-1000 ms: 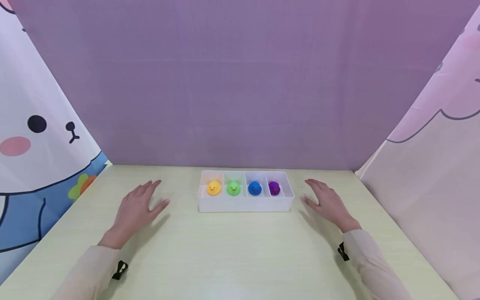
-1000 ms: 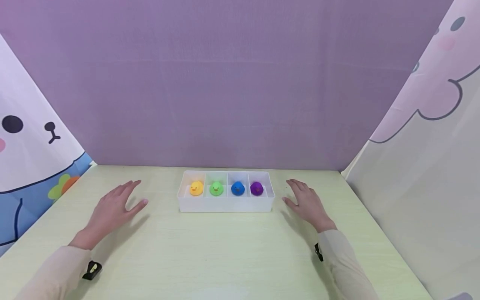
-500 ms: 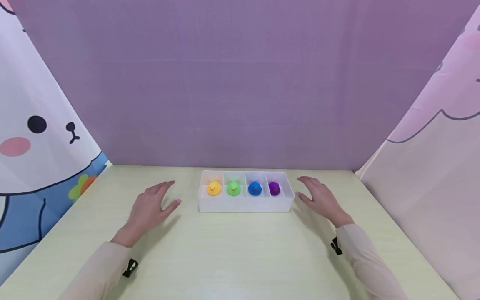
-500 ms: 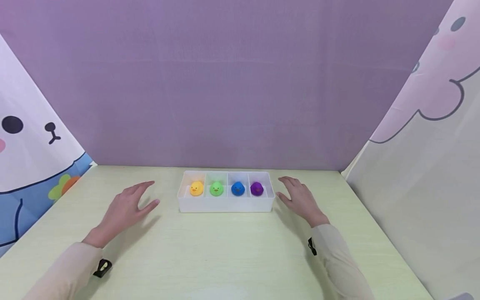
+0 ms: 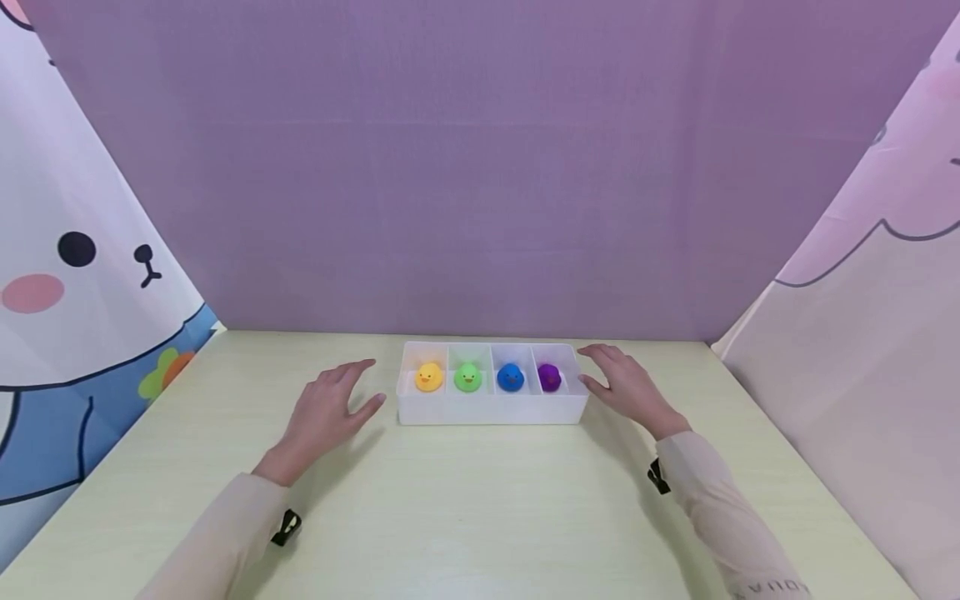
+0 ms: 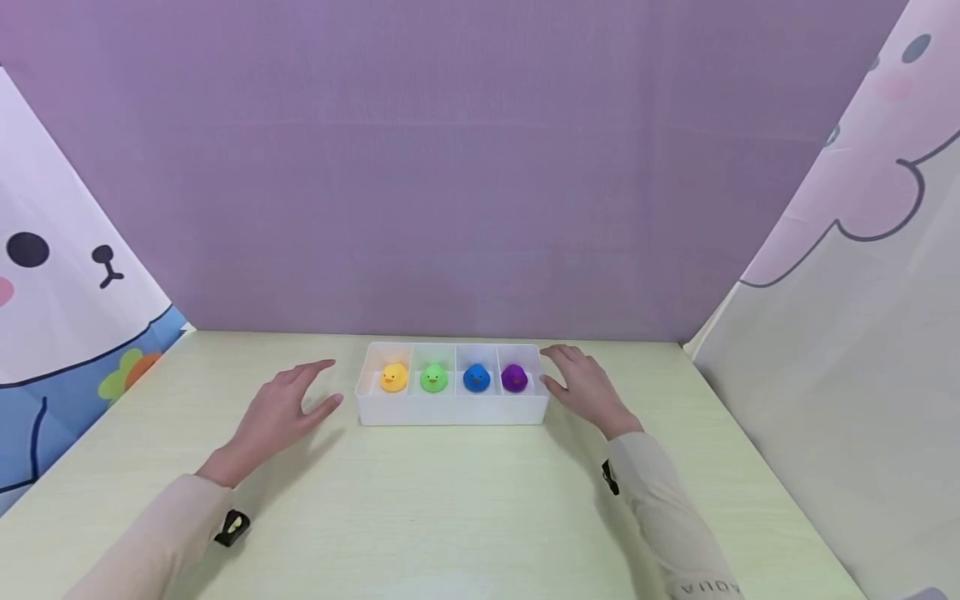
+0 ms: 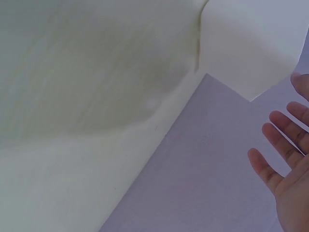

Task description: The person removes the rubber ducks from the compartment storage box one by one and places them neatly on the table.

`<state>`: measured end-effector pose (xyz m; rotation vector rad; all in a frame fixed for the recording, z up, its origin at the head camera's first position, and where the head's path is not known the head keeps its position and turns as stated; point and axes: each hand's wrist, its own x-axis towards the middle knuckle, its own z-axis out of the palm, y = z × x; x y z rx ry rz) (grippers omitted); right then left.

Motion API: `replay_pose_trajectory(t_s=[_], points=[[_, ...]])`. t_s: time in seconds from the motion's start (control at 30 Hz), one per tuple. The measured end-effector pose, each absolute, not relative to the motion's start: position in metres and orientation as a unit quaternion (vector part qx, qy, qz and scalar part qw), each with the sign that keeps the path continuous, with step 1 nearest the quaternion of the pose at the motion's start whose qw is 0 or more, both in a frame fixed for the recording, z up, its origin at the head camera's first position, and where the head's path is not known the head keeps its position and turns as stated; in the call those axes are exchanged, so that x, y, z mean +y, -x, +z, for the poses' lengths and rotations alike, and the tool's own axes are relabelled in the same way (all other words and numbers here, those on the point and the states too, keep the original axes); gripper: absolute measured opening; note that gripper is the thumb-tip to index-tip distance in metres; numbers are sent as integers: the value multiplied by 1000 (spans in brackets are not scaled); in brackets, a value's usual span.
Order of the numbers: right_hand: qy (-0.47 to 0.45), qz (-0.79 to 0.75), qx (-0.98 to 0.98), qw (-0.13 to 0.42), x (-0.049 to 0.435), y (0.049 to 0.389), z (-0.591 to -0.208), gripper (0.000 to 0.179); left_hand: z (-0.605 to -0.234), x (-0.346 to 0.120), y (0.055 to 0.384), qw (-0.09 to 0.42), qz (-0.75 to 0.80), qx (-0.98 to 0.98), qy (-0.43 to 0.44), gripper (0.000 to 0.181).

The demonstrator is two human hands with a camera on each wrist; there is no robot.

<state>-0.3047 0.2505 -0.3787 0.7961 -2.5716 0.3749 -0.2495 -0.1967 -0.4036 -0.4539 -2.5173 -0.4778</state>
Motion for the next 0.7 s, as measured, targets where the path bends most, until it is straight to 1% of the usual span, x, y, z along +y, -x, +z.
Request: replay_pose_trajectory(t_s=[0.2,0.7], points=[[-295,133,-924,204,242,308,-374,40,-406,-187,252,267,-189,-928,179,55],[-303,125,-932,154,224,327,-375,37,-405,-169,263,209,-207,-939,177,61]])
